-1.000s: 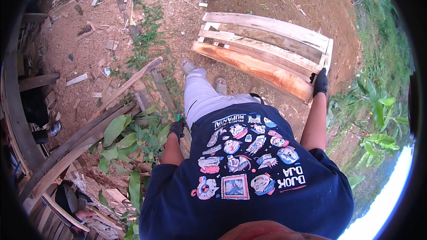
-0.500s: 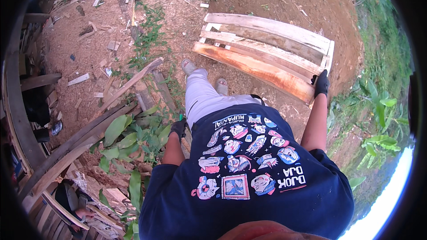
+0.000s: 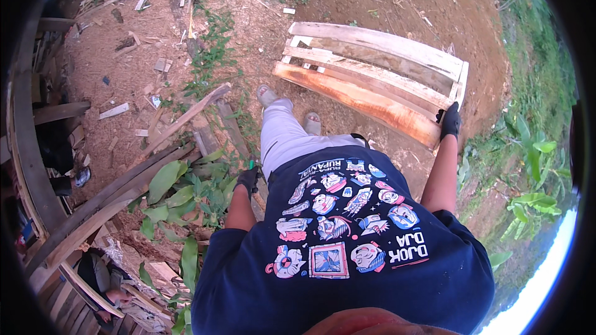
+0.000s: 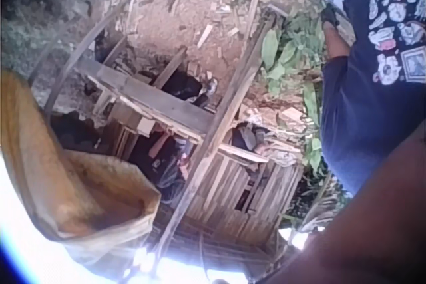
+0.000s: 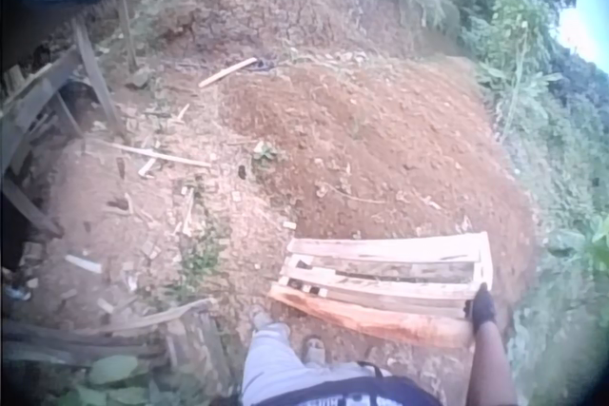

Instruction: The person assembles a small wooden frame by hammering nails into the joints. They position the frame on the ground, hammer nails to secure the pieces, and then lift and reposition the frame to continue nailing from different angles.

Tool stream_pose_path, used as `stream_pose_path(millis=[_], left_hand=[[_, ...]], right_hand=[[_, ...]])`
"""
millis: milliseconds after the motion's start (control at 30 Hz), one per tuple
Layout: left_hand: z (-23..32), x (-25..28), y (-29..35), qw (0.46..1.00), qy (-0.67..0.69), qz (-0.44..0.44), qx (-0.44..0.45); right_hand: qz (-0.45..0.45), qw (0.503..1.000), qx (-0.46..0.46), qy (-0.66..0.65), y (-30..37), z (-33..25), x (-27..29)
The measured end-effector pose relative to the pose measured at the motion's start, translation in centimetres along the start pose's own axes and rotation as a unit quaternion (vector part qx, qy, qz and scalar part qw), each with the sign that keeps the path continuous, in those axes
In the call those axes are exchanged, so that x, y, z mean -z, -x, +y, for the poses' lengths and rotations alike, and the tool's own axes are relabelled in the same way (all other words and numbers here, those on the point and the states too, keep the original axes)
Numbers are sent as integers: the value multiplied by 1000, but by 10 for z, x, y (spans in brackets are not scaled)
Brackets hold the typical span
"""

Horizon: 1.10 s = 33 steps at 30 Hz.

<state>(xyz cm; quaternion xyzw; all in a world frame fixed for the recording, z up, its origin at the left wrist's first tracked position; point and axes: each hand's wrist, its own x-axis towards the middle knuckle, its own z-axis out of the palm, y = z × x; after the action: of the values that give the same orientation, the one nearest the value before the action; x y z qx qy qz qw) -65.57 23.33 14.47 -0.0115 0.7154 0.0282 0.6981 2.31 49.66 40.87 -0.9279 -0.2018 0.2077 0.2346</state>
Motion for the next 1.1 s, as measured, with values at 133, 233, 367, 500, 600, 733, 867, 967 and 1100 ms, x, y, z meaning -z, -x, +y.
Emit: stream_pose_path(millis=[133,233,367,500,600,733,867,967,1100], left_hand=[[5,0,-3,1000,-7,7,7],[15,-4,10,1000,-21,17,2],[17,-4,13,999,-31,8,-1],[11,-2,4,999,-48,-1,-19],[12,-1,-1,998,-60,4,-15],[18,-2,4,994,-100,27,-22],[14,1,-4,996,-77,24,-38],[8,3,-21,996,-75,19,-53],[20,4,4,989,-129,10,-64]], right_hand=[[4,1000,-6,-12,-1,0,0],[7,1000,-5,-18,5,-3,-2],[0,999,-8,-41,9,-6,-3],[-10,1000,4,-26,5,-4,0],[2,999,-1,-41,10,-7,-2],[-9,999,16,-28,14,-9,-1],[-6,1000,16,-25,23,-16,-1],[-4,999,20,-29,25,-18,-2],[2,999,21,-36,20,-14,-5]])
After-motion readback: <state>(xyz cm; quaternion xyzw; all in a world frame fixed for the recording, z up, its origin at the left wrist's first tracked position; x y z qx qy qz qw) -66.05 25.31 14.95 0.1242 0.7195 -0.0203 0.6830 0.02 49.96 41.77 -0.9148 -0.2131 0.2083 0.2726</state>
